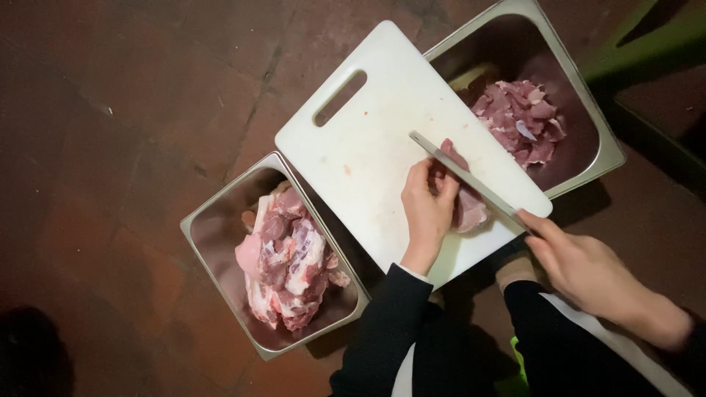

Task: Cutting raw meat into smaller pieces on a cutting board using a cleaver

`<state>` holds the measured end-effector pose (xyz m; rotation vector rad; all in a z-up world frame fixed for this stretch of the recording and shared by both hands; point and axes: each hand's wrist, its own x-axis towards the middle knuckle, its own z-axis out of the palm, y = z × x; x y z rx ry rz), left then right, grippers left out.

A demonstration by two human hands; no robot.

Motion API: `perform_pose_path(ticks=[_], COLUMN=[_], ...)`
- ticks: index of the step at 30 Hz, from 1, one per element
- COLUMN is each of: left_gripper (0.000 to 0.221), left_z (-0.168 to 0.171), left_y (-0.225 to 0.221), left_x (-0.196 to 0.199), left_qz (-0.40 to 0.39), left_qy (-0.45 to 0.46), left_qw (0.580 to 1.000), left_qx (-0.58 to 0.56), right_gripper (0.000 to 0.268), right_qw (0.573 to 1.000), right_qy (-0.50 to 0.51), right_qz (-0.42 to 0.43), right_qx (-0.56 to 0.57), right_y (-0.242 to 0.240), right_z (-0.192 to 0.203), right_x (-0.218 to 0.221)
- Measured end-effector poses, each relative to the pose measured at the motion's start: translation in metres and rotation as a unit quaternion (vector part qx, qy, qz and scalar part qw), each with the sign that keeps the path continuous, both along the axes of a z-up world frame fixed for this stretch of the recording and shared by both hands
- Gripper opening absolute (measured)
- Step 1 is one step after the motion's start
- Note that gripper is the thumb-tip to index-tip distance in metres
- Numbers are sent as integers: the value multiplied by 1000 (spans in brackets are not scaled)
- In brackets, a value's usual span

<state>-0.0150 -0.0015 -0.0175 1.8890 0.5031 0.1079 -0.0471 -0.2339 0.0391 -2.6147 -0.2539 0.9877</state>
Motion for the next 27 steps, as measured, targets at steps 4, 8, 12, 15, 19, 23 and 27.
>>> perform_pose_path(ticks=[4,8,12,15,19,23,27], left_gripper=[29,25,20,25,26,36,28], left_z=[2,2,3,2,0,-11,2], left_y=[-1,-2,-2,-2,-2,0,13], left_x=[1,0,3,1,1,1,-4], left_qz=[-10,1,-8,-8,-18,-10,-20], left_qy=[-22,-14,-31,-25,-35,29,-4], left_qw=[1000,1000,999,1000,999,999,1000], left_qx=[1,-17,17,6,-9,18,16], right_gripper=[54,47,52,56,47,43,43], right_qw=[1000,993,999,997,992,994,975], right_qy=[-4,-14,-17,43,90,30,-92], right_qz=[17,22,-8,-63,-93,-32,125], right_qx=[18,117,50,15,8,101,160], right_y=[42,61,7,-30,25,76,33], right_z=[-4,1,-17,-23,1,-2,-61], right_x=[33,50,4,-30,11,57,56])
